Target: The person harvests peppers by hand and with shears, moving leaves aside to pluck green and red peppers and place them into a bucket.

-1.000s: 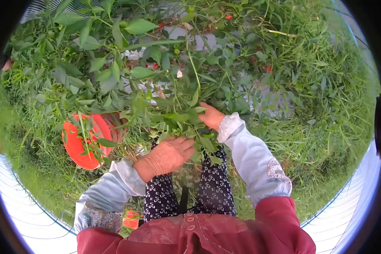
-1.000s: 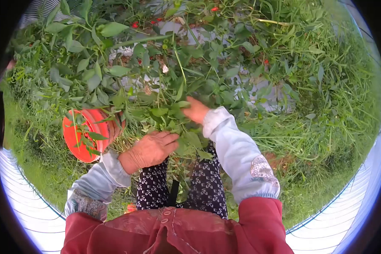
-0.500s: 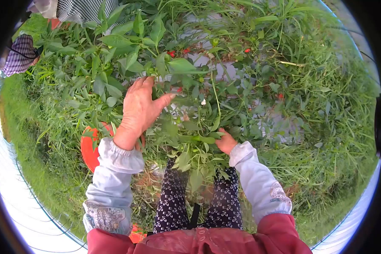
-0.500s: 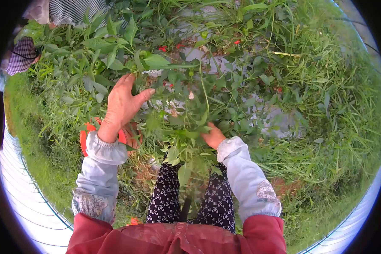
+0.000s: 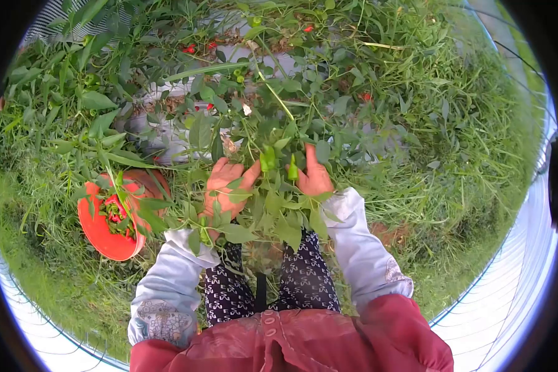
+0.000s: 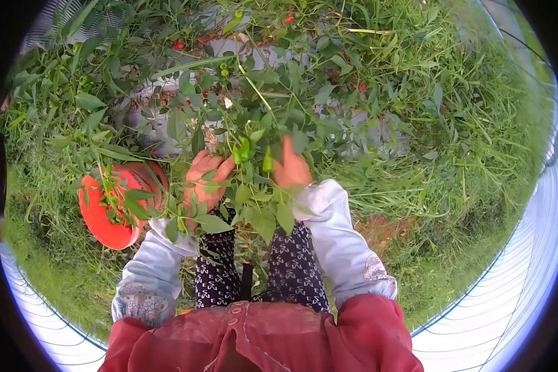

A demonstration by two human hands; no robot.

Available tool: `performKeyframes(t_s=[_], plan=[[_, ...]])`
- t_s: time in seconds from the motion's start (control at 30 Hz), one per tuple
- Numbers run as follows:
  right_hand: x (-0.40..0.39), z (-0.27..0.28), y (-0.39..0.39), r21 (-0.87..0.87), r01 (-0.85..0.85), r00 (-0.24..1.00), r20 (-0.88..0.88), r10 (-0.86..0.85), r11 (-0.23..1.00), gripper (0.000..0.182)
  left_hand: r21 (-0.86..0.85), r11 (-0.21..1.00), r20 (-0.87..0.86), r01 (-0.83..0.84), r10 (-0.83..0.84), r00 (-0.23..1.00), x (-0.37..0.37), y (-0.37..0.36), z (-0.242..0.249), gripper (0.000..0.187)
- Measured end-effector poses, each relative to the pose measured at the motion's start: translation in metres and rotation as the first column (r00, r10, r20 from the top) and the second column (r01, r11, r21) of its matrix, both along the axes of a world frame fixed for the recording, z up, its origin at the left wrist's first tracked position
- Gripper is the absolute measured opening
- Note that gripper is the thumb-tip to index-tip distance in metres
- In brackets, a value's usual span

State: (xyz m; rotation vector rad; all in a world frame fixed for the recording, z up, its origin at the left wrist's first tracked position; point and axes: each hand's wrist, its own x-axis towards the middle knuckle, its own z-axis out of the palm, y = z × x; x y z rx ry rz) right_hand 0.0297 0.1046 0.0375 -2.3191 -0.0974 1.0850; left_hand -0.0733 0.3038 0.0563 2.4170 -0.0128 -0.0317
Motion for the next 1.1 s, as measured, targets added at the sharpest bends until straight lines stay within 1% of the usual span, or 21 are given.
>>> performKeyframes(t_s=[0.07,0.1,0.13,0.2,0.23,0.27,0.33,0.37,0.5,0.6,0.67,0.7,0.73,0.8,0.83,0.9,0.93,0.97,1.0,1.07,1.1], plan=[[0.020,0.016,-0.008,-0.005,-0.105,0.992,-0.076,0.104,0.994,0.067,-0.006,1.000,-0.002,0.017,-0.017,1.000,0.001,-0.001,0.004,0.049],[0.030,0.036,-0.004,-0.080,-0.258,0.964,0.039,0.261,0.963,0.053,-0.038,0.999,0.006,0.007,-0.006,1.000,0.003,-0.002,0.005,0.051],[0.041,0.056,0.002,-0.082,-0.268,0.962,0.037,0.272,0.960,0.053,-0.040,0.999,0.005,-0.004,0.004,1.000,0.003,-0.003,0.004,0.051],[0.059,0.087,0.017,0.047,-0.340,0.820,0.504,0.272,0.939,0.035,0.016,1.000,-0.004,0.001,-0.001,1.000,0.003,-0.004,0.003,0.052],[0.061,0.095,0.026,0.181,-0.168,0.894,0.441,0.072,0.969,0.020,0.041,0.999,0.038,-0.036,0.034,0.999,0.001,-0.007,-0.001,0.053],[0.061,0.096,0.033,0.176,-0.179,0.891,0.446,0.083,0.968,0.020,0.037,0.998,0.043,-0.046,0.045,0.998,0.001,-0.009,-0.001,0.053],[0.063,0.093,0.049,0.222,-0.235,0.972,0.054,0.229,0.946,0.019,0.028,0.997,0.010,-0.070,0.070,0.998,-0.001,-0.011,0.000,0.052],[0.063,0.087,0.057,0.138,-0.377,0.926,0.023,0.377,0.916,0.021,0.027,0.997,0.014,-0.077,0.077,0.997,-0.002,-0.012,0.003,0.052],[0.042,0.048,0.071,0.026,-0.501,0.865,-0.020,0.502,0.865,0.029,0.086,0.996,-0.053,0.006,-0.002,0.999,-0.009,-0.007,-0.008,0.047],[0.024,0.041,0.063,0.065,-0.438,0.894,-0.075,0.442,0.897,0.033,0.093,0.995,-0.056,0.033,-0.028,0.998,-0.018,-0.013,-0.014,0.043],[0.017,0.029,0.048,0.224,-0.154,0.949,-0.237,0.207,0.962,0.033,0.122,0.993,-0.074,-0.007,0.016,0.997,-0.017,-0.014,-0.015,0.048],[0.018,0.054,0.057,0.182,-0.032,0.943,-0.319,0.090,0.983,0.028,0.116,0.993,-0.073,0.009,0.000,0.997,-0.017,-0.011,-0.011,0.051],[0.013,0.066,0.057,0.181,-0.044,0.944,-0.315,0.100,0.982,0.028,0.115,0.993,-0.069,-0.003,0.011,0.998,-0.019,-0.011,-0.012,0.051],[-0.001,0.084,0.053,0.360,-0.015,0.995,-0.088,0.051,0.933,0.024,0.046,0.999,-0.070,-0.001,0.004,0.998,-0.021,-0.011,-0.013,0.053],[-0.006,0.097,0.052,0.360,-0.025,0.995,-0.082,0.058,0.933,0.024,0.008,1.000,-0.042,-0.018,0.018,0.999,-0.019,-0.012,-0.013,0.054],[-0.014,0.120,0.051,0.222,-0.470,0.864,0.316,0.393,0.854,0.019,-0.064,0.997,0.003,-0.037,0.037,0.999,-0.015,-0.008,-0.009,0.052],[-0.016,0.124,0.053,0.217,-0.477,0.860,0.319,0.400,0.852,0.019,-0.137,0.990,0.039,-0.045,0.050,0.998,-0.014,-0.008,-0.009,0.051],[-0.017,0.126,0.055,0.249,-0.467,0.858,0.359,0.367,0.848,0.019,0.016,0.999,-0.010,-0.036,0.036,0.999,-0.009,-0.016,-0.010,0.046],[-0.017,0.128,0.059,0.282,-0.459,0.855,0.398,0.333,0.842,0.020,0.016,0.999,-0.006,-0.043,0.043,0.999,-0.006,-0.017,-0.012,0.046],[-0.010,0.135,0.072,0.284,-0.510,0.822,0.437,0.364,0.812,0.022,-0.072,0.990,0.029,-0.119,0.121,0.992,-0.004,-0.015,-0.015,0.043],[-0.007,0.146,0.082,0.381,-0.453,0.858,0.432,0.278,0.806,0.024,-0.075,0.990,0.027,-0.123,0.125,0.992,-0.009,-0.014,-0.017,0.043]])
